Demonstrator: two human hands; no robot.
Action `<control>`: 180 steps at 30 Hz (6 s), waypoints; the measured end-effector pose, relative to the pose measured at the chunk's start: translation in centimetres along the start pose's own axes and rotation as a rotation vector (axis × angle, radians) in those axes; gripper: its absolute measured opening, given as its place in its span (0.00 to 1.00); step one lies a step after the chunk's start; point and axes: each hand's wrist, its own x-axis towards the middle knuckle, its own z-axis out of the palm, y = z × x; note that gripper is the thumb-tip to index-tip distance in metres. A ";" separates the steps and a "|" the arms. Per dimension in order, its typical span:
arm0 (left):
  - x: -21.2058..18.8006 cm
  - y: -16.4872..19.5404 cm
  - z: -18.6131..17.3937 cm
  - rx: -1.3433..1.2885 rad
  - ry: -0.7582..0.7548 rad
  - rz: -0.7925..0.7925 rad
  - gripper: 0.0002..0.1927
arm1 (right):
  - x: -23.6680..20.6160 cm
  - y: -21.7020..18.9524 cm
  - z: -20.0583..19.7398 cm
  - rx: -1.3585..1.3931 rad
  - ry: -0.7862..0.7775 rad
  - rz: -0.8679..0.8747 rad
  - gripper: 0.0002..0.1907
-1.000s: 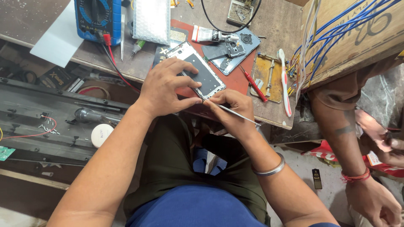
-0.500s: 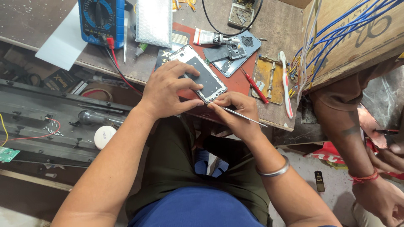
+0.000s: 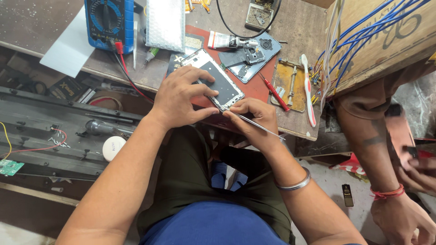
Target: The person uses a metal prying tool to carefully separate the screen assembly from the frame of a disassembled smartphone. They work along the edges of the device, applying pressure to release clips or adhesive.
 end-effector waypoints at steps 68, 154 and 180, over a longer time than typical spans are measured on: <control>-1.3 1.9 1.6 -0.057 0.054 -0.071 0.14 | 1.3 0.7 -2.6 0.251 -0.238 0.387 0.08; -1.6 1.6 2.2 -0.048 0.094 -0.060 0.12 | -0.6 -0.7 -0.5 0.053 -0.047 0.227 0.10; -1.6 1.9 1.9 -0.046 0.073 -0.087 0.11 | -2.1 -0.1 0.8 0.037 0.179 0.042 0.08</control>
